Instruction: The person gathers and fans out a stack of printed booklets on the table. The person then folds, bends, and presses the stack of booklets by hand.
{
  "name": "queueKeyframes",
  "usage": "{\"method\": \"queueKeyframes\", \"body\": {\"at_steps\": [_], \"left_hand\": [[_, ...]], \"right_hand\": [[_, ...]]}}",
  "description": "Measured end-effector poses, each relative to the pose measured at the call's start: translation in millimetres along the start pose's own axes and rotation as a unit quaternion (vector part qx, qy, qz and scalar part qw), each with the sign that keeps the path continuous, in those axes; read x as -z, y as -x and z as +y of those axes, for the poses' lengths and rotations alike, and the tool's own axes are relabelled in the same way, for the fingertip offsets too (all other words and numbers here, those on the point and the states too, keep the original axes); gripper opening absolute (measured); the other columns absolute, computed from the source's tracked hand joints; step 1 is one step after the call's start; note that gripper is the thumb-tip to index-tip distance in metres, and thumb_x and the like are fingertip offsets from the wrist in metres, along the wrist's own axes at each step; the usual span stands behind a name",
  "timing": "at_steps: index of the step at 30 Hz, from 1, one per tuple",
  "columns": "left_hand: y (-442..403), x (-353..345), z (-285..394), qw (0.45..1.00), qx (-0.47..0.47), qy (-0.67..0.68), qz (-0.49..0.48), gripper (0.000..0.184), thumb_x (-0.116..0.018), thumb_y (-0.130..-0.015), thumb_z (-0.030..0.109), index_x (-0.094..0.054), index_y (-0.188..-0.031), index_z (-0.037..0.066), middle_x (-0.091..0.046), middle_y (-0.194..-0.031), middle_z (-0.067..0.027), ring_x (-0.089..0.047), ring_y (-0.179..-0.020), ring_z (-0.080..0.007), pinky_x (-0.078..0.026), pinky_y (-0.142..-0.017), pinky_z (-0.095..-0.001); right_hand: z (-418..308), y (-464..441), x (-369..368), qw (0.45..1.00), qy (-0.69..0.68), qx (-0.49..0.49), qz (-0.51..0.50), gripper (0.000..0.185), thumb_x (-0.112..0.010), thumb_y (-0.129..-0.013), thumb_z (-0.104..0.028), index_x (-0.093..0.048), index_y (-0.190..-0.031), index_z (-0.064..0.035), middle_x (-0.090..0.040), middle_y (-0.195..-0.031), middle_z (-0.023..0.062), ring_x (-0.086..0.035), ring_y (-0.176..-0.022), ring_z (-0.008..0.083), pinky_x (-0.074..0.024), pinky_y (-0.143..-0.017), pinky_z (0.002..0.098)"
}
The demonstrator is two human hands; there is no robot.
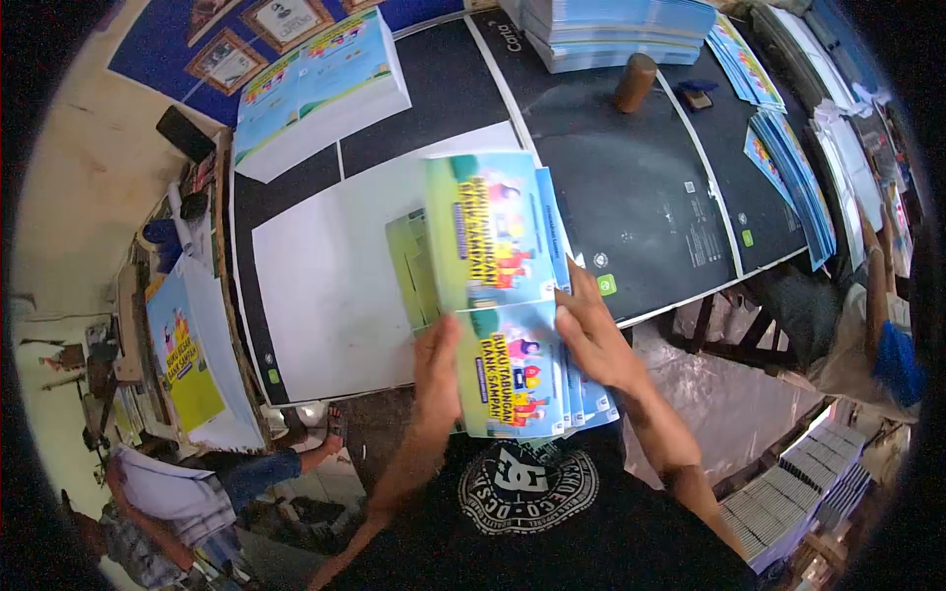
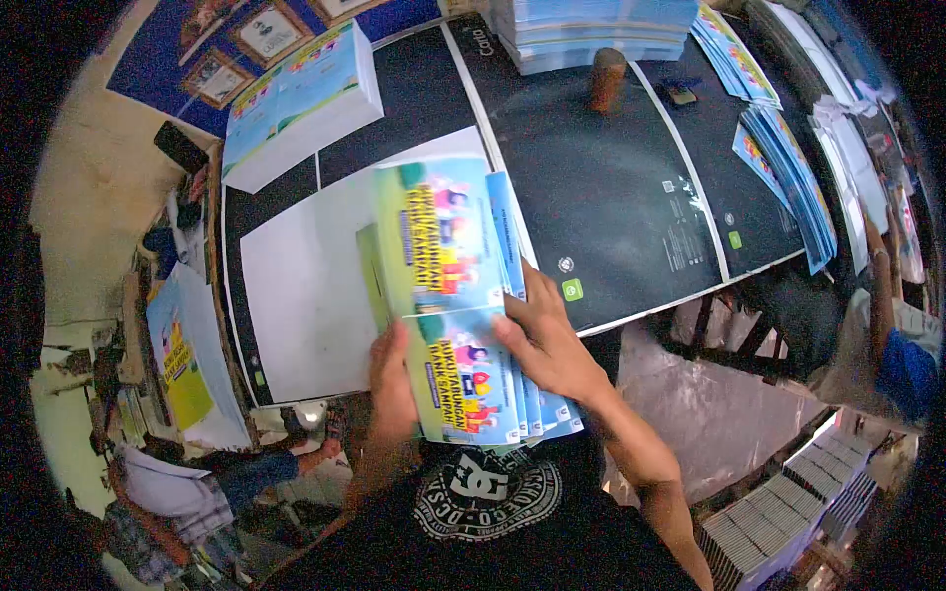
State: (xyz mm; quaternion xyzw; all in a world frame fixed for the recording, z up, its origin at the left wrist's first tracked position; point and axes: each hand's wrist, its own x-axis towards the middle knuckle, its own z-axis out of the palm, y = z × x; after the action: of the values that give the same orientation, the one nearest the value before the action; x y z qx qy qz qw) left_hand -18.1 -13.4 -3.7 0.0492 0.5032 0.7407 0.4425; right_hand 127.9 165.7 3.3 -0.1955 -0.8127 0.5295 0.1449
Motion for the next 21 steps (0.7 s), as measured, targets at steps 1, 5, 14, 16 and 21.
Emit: {"method": "queueKeyframes", "body": {"at_steps": [1, 5, 14, 16, 21], "left_hand": [[-1.7, -5.9, -4.5, 0.999, 0.016, -0.031, -0.011, 0.047, -0.047, -0.109, 0.037, -0.059, -0.129, -0.004, -0.071, -0.117, -0.0144, -0.071, -0.102, -0.0218, -0.059, -0.088, -0.0362], [-2.3, -18.4, -6.8, 0.995, 0.049, 0.091, -0.011, 0.047, -0.047, -0.109, 0.036, -0.059, -0.129, -0.004, -0.070, -0.117, -0.0148, -0.071, -0.101, -0.0214, -0.059, -0.088, -0.0358], [-2.5, -7.1, 1.2, 0.999, 0.041, 0.010, 0.030, 0.045, -0.045, -0.110, 0.033, -0.060, -0.127, -0.006, -0.071, -0.112, -0.0159, -0.073, -0.095, -0.0215, -0.061, -0.083, -0.0355], [-0.8, -1.5, 8.4, 0.998, 0.032, -0.010, 0.059, 0.045, -0.045, -0.109, 0.033, -0.060, -0.126, -0.005, -0.072, -0.109, -0.0161, -0.073, -0.093, -0.0221, -0.061, -0.081, -0.0356], [9.6, 26.6, 41.7, 0.993, -0.023, 0.085, 0.084, 0.049, -0.042, -0.108, 0.041, -0.058, -0.131, 0.000, -0.070, -0.117, -0.0168, -0.072, -0.099, -0.0281, -0.059, -0.087, -0.0427]], "right_hand": [[-7.5, -1.9, 2.5, 0.999, 0.000, -0.036, -0.014, 0.051, -0.069, -0.094, -0.037, -0.066, -0.131, -0.0022, -0.030, -0.159, 0.0314, -0.031, -0.145, 0.0460, -0.0230, -0.120, 0.0520], [-3.7, -3.0, 2.5, 0.999, -0.039, -0.034, -0.014, 0.051, -0.073, -0.092, -0.039, -0.069, -0.128, -0.0042, -0.029, -0.161, 0.0295, -0.028, -0.148, 0.0445, -0.0220, -0.121, 0.0515], [-0.8, -2.2, 3.1, 0.998, -0.050, -0.021, -0.014, 0.047, -0.074, -0.091, -0.037, -0.070, -0.128, -0.0074, -0.030, -0.160, 0.0295, -0.026, -0.150, 0.0443, -0.0207, -0.121, 0.0516], [6.4, -0.5, 1.8, 0.999, -0.037, -0.012, -0.013, 0.051, -0.075, -0.091, -0.036, -0.067, -0.132, -0.0080, -0.030, -0.161, 0.0295, -0.029, -0.149, 0.0450, -0.0226, -0.121, 0.0512], [-0.2, -4.2, 2.5, 0.992, -0.118, -0.028, 0.039, 0.063, -0.077, -0.089, -0.026, -0.054, -0.146, -0.0102, -0.031, -0.160, 0.0301, -0.037, -0.144, 0.0469, -0.0303, -0.118, 0.0487]]}}
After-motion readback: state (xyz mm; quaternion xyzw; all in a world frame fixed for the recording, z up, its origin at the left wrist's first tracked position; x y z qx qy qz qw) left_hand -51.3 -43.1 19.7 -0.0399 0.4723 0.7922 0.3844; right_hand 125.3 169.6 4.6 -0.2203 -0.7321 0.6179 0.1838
